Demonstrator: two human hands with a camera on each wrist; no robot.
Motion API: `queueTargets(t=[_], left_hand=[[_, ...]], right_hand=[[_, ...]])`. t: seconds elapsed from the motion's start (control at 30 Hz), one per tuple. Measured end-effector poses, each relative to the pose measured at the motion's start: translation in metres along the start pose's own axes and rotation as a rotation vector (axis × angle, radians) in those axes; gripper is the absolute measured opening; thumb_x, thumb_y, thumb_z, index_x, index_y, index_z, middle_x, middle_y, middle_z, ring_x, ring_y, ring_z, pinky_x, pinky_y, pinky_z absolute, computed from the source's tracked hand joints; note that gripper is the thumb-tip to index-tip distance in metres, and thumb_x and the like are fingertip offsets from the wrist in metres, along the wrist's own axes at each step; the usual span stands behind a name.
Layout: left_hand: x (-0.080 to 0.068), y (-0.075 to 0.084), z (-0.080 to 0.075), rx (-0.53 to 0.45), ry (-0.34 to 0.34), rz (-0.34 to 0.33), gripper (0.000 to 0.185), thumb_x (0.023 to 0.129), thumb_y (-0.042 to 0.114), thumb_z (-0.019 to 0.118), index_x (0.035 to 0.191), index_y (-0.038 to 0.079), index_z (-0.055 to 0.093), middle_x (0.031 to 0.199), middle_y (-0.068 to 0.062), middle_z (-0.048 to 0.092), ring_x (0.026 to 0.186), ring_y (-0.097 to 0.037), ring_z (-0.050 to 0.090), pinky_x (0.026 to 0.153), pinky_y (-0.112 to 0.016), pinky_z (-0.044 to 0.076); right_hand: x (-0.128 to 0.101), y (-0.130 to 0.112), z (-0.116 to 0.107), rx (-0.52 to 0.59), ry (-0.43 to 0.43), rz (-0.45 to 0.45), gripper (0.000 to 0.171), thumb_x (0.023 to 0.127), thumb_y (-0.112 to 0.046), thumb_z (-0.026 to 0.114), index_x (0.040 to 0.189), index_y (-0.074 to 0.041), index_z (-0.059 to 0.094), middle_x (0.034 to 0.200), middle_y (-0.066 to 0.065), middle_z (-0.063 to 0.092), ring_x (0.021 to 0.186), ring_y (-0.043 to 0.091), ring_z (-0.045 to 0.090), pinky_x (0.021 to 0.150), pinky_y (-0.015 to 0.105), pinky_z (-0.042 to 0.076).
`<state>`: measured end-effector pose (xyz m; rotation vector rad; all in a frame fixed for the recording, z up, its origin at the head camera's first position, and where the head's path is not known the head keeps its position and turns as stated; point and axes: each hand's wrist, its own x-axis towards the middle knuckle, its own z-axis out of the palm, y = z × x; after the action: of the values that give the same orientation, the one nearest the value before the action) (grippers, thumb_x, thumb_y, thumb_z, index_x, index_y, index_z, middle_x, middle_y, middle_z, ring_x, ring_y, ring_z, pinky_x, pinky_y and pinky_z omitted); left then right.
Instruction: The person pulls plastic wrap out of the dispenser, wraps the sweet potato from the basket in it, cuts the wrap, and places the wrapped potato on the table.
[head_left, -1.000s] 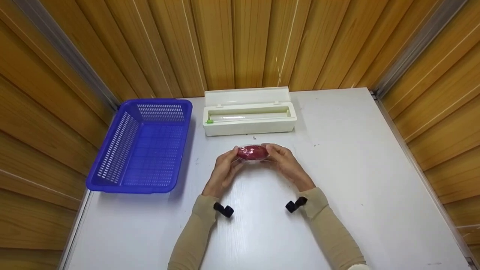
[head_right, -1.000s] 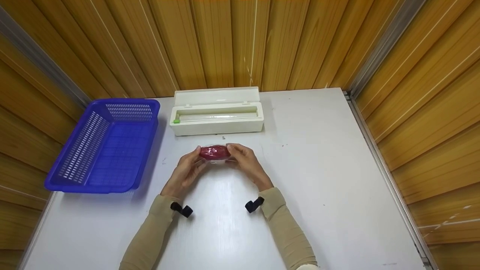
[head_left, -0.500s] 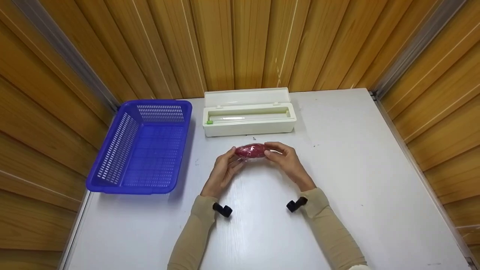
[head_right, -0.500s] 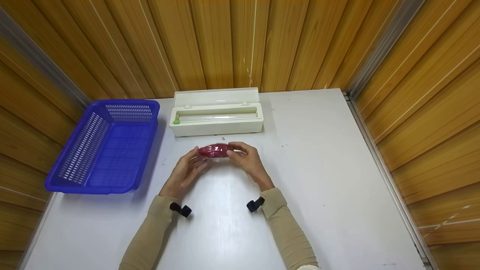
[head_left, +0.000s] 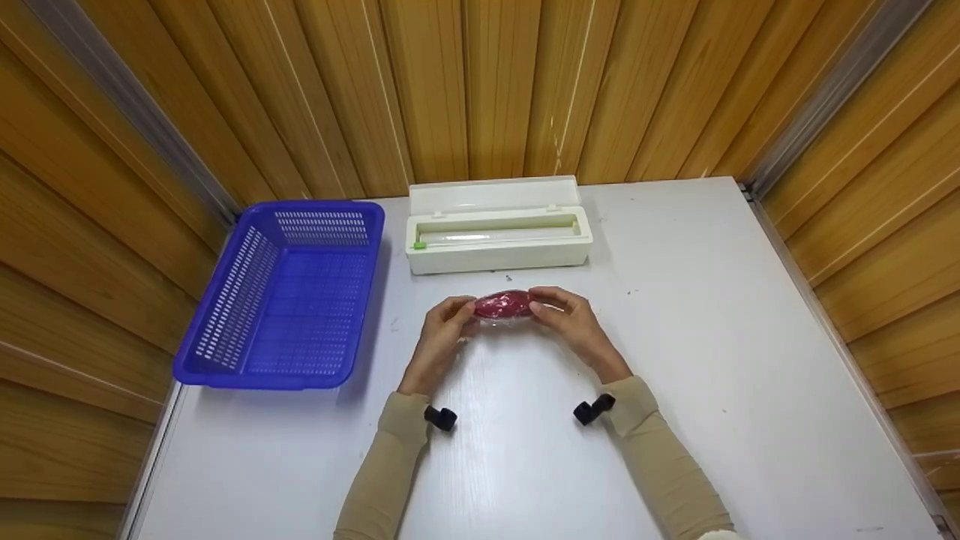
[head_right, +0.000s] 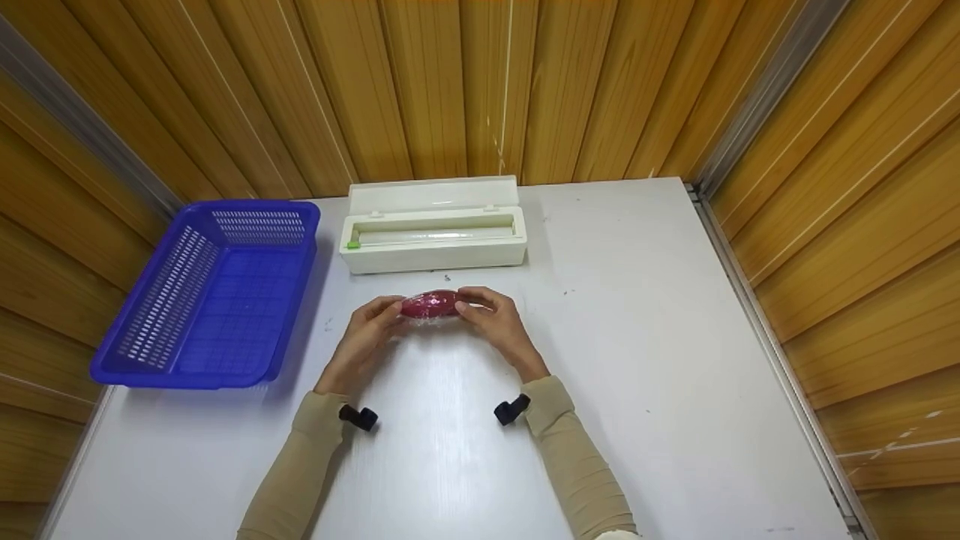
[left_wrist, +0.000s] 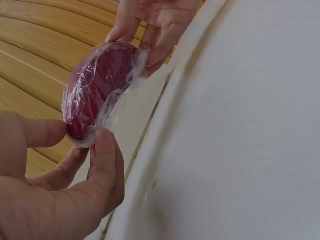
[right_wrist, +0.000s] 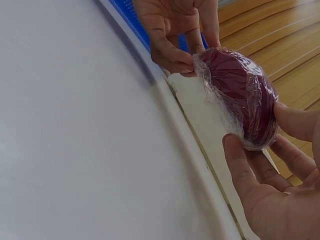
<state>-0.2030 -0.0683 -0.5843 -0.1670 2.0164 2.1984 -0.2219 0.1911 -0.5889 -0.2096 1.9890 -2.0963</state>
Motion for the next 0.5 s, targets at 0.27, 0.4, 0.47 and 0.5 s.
queueTargets(t=[0.27,0.4,0.47,0.5], left_hand=[[0.0,-0.0051,-0.0031,0.266,0.049,0.059,0.025,0.105,0.017,0.068,0.125,0.003,0.072,0.125,-0.017,0.072,0.111,-0.03,0.073,0.085,-0.038,0.064],[-0.001,-0.0051,-0.0041,0.357,0.044,0.08,0.026,0.104,0.018,0.069,0.125,0.002,0.075,0.124,-0.017,0.075,0.111,-0.032,0.074,0.082,-0.035,0.065],[-0.0009,-0.0053,-0.0051,0.387,0.04,0.093,0.026,0.104,0.019,0.07,0.124,0.003,0.076,0.124,-0.017,0.075,0.112,-0.032,0.074,0.082,-0.035,0.064],[-0.001,-0.0055,-0.0057,0.399,0.037,0.097,0.026,0.103,0.019,0.07,0.123,0.004,0.076,0.124,-0.016,0.076,0.113,-0.032,0.074,0.084,-0.037,0.064]], right_hand=[[0.0016,0.0039,0.0015,-0.162,0.029,0.026,0.044,0.102,-0.019,0.074,0.14,0.0,0.066,0.141,0.024,0.063,0.12,0.024,0.071,0.1,0.027,0.058],[0.0023,0.0071,0.0014,-0.223,0.047,0.031,0.041,0.103,-0.02,0.073,0.138,0.001,0.066,0.132,0.022,0.068,0.113,0.029,0.073,0.093,0.03,0.061],[0.0022,0.0082,0.0011,-0.244,0.046,0.029,0.038,0.104,-0.02,0.071,0.135,0.002,0.066,0.127,0.021,0.07,0.108,0.031,0.073,0.089,0.031,0.062],[0.0021,0.009,0.0009,-0.258,0.042,0.024,0.038,0.105,-0.02,0.071,0.135,0.002,0.066,0.125,0.02,0.071,0.107,0.032,0.073,0.086,0.031,0.062]])
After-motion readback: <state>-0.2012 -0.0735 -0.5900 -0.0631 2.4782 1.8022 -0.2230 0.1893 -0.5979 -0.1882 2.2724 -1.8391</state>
